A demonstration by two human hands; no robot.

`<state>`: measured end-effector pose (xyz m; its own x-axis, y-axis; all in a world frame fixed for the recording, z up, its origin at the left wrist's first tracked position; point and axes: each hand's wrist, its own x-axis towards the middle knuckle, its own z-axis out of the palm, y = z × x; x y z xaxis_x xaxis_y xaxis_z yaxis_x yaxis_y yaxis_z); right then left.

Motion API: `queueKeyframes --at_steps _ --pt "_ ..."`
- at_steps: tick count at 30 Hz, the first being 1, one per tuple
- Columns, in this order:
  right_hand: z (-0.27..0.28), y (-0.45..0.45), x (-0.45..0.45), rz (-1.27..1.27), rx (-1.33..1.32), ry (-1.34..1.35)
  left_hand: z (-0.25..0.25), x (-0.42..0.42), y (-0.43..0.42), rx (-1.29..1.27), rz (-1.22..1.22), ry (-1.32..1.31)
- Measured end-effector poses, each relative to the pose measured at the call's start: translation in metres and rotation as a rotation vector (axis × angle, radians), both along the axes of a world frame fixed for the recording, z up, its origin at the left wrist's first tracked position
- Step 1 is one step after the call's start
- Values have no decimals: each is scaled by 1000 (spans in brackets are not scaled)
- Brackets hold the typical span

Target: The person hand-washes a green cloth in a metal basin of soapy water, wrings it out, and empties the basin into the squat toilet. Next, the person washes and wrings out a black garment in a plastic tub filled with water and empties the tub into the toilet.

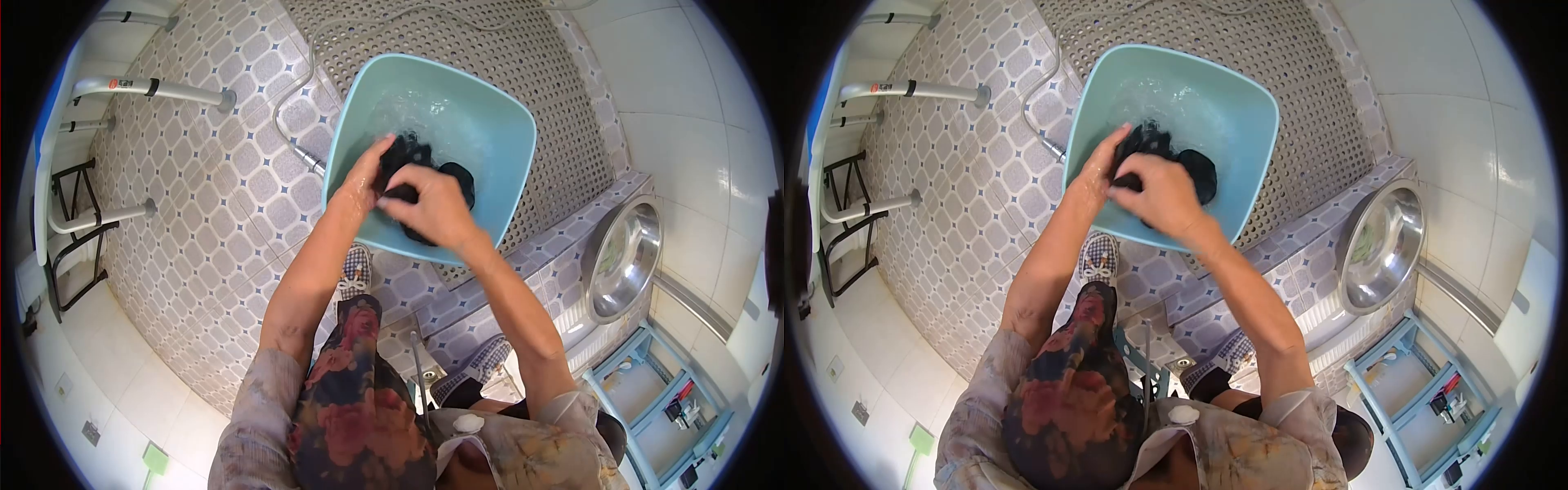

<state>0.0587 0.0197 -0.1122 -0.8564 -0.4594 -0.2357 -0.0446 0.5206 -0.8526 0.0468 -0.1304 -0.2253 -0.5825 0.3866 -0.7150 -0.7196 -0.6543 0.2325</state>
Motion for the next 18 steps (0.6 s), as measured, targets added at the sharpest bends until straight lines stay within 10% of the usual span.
queueKeyframes --at_steps 2,6,10,17,18 --pt "10 -22 25 87 13 195 39 -1 9 -414 -108 154" --pt "0 -49 31 8 287 287 4 44 4 -394 -72 714" --pt "-44 -29 -17 -254 417 135 38 27 27 -307 39 -140" --pt "-44 -19 -16 -344 539 115 24 17 46 -317 105 -241" --pt "-33 -27 -5 -297 493 137 -17 25 36 26 144 -15"
